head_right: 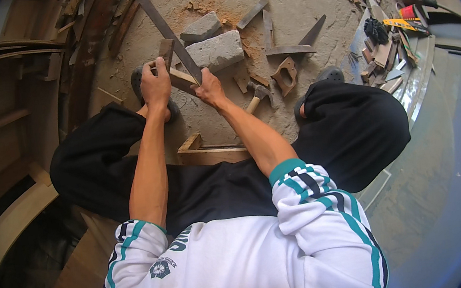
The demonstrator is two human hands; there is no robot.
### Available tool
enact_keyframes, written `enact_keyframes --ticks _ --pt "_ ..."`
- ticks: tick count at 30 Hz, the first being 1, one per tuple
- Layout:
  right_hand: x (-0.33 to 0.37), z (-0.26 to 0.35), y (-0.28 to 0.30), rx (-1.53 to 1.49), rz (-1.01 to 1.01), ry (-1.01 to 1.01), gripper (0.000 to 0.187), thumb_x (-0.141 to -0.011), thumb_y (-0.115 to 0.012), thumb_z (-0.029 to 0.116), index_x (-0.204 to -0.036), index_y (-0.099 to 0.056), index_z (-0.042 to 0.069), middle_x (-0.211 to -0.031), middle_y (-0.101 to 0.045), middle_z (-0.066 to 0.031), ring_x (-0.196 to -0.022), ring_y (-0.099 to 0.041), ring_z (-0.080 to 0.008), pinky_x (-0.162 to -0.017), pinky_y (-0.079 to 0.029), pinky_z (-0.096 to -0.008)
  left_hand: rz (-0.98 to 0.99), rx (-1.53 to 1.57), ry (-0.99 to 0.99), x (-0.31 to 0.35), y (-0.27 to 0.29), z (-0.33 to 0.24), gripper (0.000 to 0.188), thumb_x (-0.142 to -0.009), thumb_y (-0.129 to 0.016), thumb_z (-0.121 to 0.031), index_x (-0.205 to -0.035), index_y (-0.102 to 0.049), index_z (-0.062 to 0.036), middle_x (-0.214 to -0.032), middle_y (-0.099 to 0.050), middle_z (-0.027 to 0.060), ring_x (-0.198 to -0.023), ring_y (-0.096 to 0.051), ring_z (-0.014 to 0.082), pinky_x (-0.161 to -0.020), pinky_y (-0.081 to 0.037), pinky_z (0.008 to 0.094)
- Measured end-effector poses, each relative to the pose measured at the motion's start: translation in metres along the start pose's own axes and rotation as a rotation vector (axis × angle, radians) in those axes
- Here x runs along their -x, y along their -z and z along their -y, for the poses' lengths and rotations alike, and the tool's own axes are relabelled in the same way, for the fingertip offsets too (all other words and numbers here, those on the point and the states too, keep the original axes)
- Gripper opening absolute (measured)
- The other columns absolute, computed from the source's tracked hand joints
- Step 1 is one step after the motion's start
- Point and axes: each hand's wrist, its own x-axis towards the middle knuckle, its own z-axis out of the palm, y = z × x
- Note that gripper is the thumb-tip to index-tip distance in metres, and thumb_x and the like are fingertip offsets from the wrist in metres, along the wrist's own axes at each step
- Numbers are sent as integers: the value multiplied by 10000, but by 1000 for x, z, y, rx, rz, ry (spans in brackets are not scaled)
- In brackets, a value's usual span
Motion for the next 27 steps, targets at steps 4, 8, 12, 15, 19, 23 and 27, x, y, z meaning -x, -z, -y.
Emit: enact_keyframes --ticks 4,8,12,15,19,23,27 --pt "9 -15 10 -24 -207 -91 511 -800 -834 360 -1022 -551 -3 -933 -657 -231 -916 -652 -421 -799 -498 -473 111 5 10 1 -14 -8 498 -961 -561 -475 -1130 -598 -8 -1009 -704 243 -983 -669 432 -869 -501 486" --pt "8 -48 54 8 -383 -267 554 -822 -799 482 -1013 -573 14 -889 -668 -202 -848 -661 -381 -779 -506 -463 249 -58 -92 4 -52 -9 488 -921 -638 -428 -1218 -557 -51 -1160 -633 225 -1070 -624 439 -887 -495 499" --pt "7 -75 91 -8 -552 -391 573 -845 -758 537 -988 -588 8 -862 -668 -177 -821 -654 -356 -779 -502 -449 319 -107 -347 -6 -102 -3 434 -892 -710 -361 -1194 -576 -79 -1137 -588 173 -1046 -621 408 -868 -511 508" --pt "11 -69 111 -70 -524 -444 609 -854 -724 583 -1008 -596 8 -921 -687 -213 -891 -675 -400 -800 -506 -466 373 -232 -576 -30 -131 2 423 -887 -723 -342 -1188 -585 -79 -1097 -585 161 -1021 -620 385 -844 -520 491" --pt "12 -66 118 -81 -473 -382 609 -904 -667 597 -1029 -627 3 -850 -683 -207 -836 -677 -378 -765 -503 -449 398 -317 -815 -63 -164 19 408 -866 -743 -323 -1178 -615 -92 -1077 -590 125 -1031 -615 334 -807 -529 468" --pt "16 -65 118 -69 -369 -321 560 -934 -636 587 -1034 -652 36 -787 -678 -184 -785 -675 -388 -730 -507 -438 376 -374 -917 -75 -178 33 423 -844 -751 -321 -1196 -633 -119 -1110 -601 110 -1042 -615 306 -889 -489 442" --pt "7 -65 115 1 -277 -199 520 -941 -633 568 -1068 -679 66 -807 -700 -187 -792 -689 -418 -705 -524 -456 309 -334 -951 -77 -181 45 453 -835 -747 -315 -1222 -630 -112 -1167 -593 118 -1094 -578 303 -999 -416 451"
